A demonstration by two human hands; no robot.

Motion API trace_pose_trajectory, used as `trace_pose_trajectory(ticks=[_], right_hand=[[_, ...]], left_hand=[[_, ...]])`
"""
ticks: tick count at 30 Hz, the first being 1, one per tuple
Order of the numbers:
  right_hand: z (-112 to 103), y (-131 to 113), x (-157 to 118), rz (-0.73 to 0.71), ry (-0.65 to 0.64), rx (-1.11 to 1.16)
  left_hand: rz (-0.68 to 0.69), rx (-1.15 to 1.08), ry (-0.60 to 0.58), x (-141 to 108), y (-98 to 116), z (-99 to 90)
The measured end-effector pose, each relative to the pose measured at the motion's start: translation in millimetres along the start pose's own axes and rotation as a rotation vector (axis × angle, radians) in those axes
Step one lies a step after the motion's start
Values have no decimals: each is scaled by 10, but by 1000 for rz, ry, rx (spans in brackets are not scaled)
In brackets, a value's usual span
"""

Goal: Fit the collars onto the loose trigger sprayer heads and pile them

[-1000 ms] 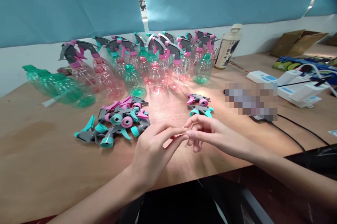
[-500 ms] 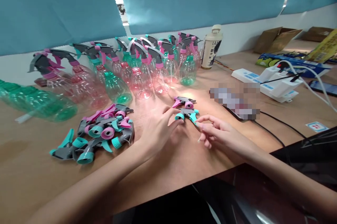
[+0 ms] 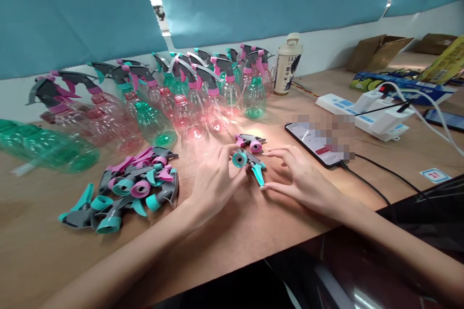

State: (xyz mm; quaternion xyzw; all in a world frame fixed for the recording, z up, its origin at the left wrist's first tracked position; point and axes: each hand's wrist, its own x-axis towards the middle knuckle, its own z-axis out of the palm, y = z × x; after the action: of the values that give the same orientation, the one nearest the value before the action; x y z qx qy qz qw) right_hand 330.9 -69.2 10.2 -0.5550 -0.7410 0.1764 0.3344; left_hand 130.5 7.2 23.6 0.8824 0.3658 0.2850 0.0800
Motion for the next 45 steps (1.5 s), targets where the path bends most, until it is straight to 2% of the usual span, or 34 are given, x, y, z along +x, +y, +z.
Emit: trace_pose_trajectory(ticks=[3, 7, 12, 15, 21, 26, 31, 34, 39, 45], right_hand=[[-4, -86, 91, -56, -135, 86], [59, -252, 173, -102, -253, 226], [197, -445, 245, -122, -379, 443], [264, -514, 281, -141, -422, 474], [422, -596, 328, -159, -444, 409], [531, -623, 429, -198, -397, 297], [359, -606, 710, -252, -345, -2], [192, -702, 873, -208, -303, -35], [44, -987, 1004, -256, -456, -16], [87, -1177, 1052, -352, -578, -146]], left_hand=[[124, -68, 111, -68, 44, -148], [201, -140, 146, -186, 113, -345], [149, -215, 76, -345, 54, -488], [71, -207, 51, -429, -54, -529], [40, -164, 33, -599, -240, -546], [74, -127, 125, -698, -365, -554], [109, 7, 284, -703, -474, -612], [101, 40, 318, -700, -525, -618], [73, 25, 345, -734, -584, -586], [13, -7, 397, -771, -617, -560]])
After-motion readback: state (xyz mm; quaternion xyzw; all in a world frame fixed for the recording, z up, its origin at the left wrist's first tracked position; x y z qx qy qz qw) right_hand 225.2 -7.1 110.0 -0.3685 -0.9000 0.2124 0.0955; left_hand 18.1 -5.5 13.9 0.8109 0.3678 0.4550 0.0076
